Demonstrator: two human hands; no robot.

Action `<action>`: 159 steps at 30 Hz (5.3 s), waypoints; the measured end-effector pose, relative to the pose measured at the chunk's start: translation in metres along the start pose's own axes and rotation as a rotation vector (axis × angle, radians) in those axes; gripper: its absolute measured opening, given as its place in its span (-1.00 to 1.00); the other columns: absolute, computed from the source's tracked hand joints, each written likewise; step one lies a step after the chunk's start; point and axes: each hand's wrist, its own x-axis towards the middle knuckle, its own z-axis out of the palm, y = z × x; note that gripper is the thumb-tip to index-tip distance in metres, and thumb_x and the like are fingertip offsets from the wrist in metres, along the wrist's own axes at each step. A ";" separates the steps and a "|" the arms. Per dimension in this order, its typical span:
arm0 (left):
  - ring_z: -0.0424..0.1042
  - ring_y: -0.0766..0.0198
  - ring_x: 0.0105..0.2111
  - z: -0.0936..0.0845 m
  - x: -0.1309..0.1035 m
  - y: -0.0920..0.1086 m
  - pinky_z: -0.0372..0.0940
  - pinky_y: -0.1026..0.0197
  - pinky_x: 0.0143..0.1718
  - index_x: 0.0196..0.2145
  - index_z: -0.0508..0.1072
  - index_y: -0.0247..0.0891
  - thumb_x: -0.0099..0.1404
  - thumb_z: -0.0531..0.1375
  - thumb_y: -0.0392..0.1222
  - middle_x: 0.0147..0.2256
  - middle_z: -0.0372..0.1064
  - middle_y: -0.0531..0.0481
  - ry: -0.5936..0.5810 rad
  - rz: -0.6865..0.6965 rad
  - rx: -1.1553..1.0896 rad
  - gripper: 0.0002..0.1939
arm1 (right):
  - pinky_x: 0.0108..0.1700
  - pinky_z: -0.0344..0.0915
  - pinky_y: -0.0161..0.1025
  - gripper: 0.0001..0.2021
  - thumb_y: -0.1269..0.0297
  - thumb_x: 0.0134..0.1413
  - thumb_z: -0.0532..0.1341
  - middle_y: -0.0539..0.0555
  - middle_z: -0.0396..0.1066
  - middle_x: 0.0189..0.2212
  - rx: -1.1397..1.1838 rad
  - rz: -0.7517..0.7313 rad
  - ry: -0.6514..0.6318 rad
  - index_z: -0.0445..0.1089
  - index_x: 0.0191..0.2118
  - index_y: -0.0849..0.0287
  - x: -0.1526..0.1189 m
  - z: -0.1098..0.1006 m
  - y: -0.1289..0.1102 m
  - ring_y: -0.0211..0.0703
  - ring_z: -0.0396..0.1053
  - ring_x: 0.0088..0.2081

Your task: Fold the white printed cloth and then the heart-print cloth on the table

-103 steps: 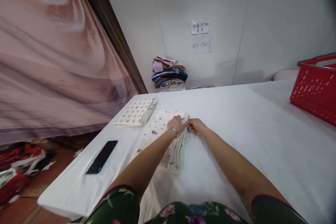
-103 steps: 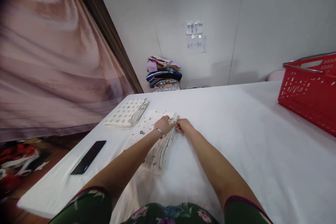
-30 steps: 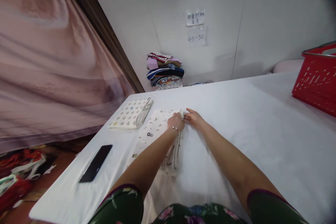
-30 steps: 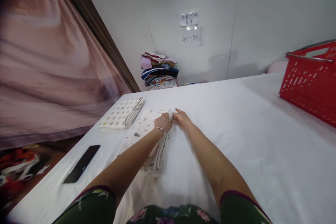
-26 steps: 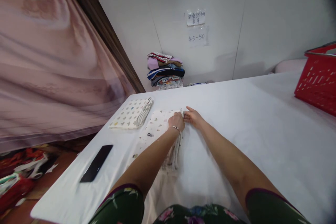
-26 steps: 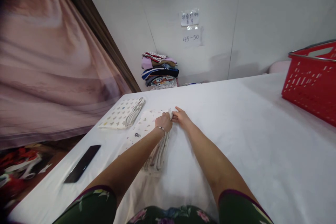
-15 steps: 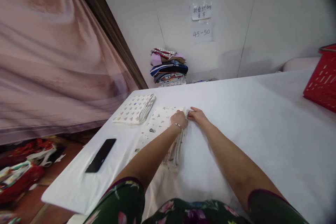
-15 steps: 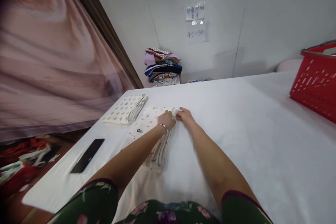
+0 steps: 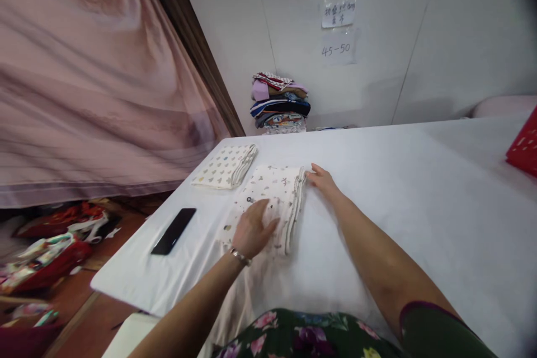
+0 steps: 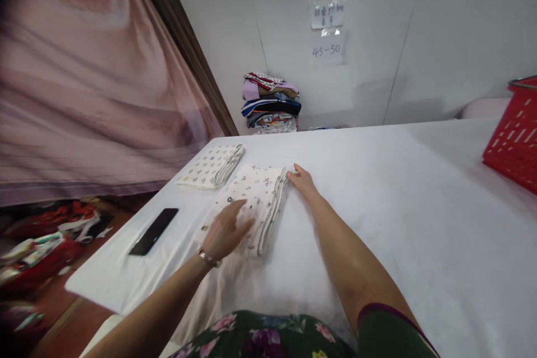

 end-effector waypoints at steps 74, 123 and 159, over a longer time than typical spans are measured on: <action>0.28 0.16 -0.01 0.046 0.031 -0.084 0.23 0.10 0.04 -0.15 0.45 -0.13 0.24 0.03 -0.01 -0.07 0.34 -0.06 0.152 0.165 -0.288 -0.68 | -0.17 0.24 -0.23 -0.72 0.27 0.01 0.10 0.05 0.31 -0.26 -0.614 -0.453 0.009 0.47 -0.16 0.07 -0.063 -0.102 -0.004 -0.18 0.31 -0.26; 0.41 0.30 -0.27 0.041 0.023 -0.076 0.30 0.25 -0.18 -0.12 0.39 -0.18 0.31 -0.05 -0.02 -0.07 0.30 -0.01 0.122 0.143 -0.288 -0.66 | -0.11 0.24 -0.23 -0.66 0.31 0.18 -0.02 0.04 0.34 -0.17 -0.795 -0.495 0.015 0.32 0.02 0.02 -0.090 -0.095 0.004 -0.17 0.33 -0.19; 0.40 0.28 -0.19 0.035 0.024 -0.066 0.28 0.26 -0.17 -0.11 0.37 -0.15 0.33 -0.08 -0.01 -0.10 0.35 0.04 0.106 0.081 -0.280 -0.66 | -0.17 0.22 -0.24 -0.64 0.25 0.18 0.01 0.12 0.31 -0.10 -1.160 -0.493 0.034 0.21 0.09 0.09 -0.094 -0.087 -0.008 -0.09 0.23 -0.05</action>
